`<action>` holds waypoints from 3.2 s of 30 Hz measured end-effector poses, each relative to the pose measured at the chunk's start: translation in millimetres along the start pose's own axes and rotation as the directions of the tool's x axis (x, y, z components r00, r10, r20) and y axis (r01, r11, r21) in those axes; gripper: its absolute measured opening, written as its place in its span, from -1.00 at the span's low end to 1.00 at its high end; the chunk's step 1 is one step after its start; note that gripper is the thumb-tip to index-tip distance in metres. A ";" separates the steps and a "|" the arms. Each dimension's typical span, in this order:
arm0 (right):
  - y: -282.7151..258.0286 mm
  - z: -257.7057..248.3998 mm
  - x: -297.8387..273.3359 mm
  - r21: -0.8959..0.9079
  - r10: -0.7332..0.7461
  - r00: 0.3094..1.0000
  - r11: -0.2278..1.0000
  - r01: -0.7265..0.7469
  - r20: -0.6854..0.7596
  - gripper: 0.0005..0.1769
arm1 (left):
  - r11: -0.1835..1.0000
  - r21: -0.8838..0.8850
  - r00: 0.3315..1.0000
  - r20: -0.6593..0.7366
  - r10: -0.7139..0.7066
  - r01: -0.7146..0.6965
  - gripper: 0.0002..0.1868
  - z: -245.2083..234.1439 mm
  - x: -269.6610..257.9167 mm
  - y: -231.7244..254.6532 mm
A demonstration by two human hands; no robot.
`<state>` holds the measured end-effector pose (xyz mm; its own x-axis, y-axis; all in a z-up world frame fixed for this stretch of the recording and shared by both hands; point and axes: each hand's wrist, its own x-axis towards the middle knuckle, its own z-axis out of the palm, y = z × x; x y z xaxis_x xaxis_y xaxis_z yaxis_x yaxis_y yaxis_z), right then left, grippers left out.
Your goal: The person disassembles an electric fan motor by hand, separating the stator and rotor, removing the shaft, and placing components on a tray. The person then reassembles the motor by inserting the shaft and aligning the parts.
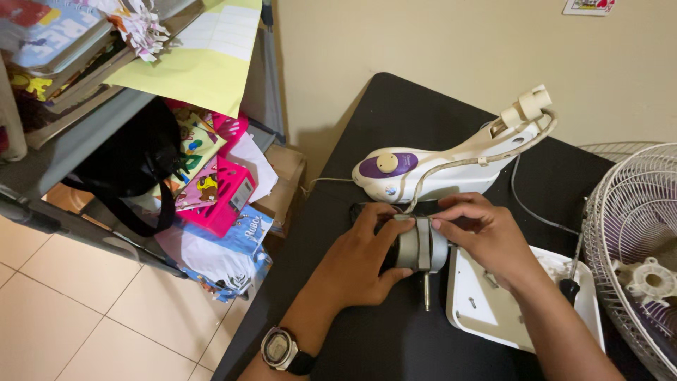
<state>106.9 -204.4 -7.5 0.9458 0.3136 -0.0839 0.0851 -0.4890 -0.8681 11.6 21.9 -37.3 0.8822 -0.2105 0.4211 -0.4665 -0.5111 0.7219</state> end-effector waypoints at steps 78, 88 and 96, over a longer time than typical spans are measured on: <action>-3.7 -0.4 -3.3 0.010 -0.103 0.993 0.995 0.102 0.063 -0.85 | 0.994 -0.013 0.991 0.086 -0.106 0.107 -0.26 -1.4 4.4 3.8; 2.9 -0.3 1.1 0.070 -0.042 0.997 0.997 0.037 0.067 -0.89 | 0.998 -0.017 0.997 0.049 -0.067 0.068 -0.25 0.3 2.8 1.7; 2.3 1.2 0.3 0.084 -0.078 0.995 0.994 0.072 0.060 -0.86 | 0.995 -0.023 0.992 0.076 -0.098 0.100 -0.25 0.5 3.6 0.8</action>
<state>107.0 -204.4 -10.1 0.9160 0.3987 -0.0453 0.1267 -0.3945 -0.9101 14.4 20.3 -35.5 0.9261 -0.2222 0.3050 -0.3770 -0.5102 0.7730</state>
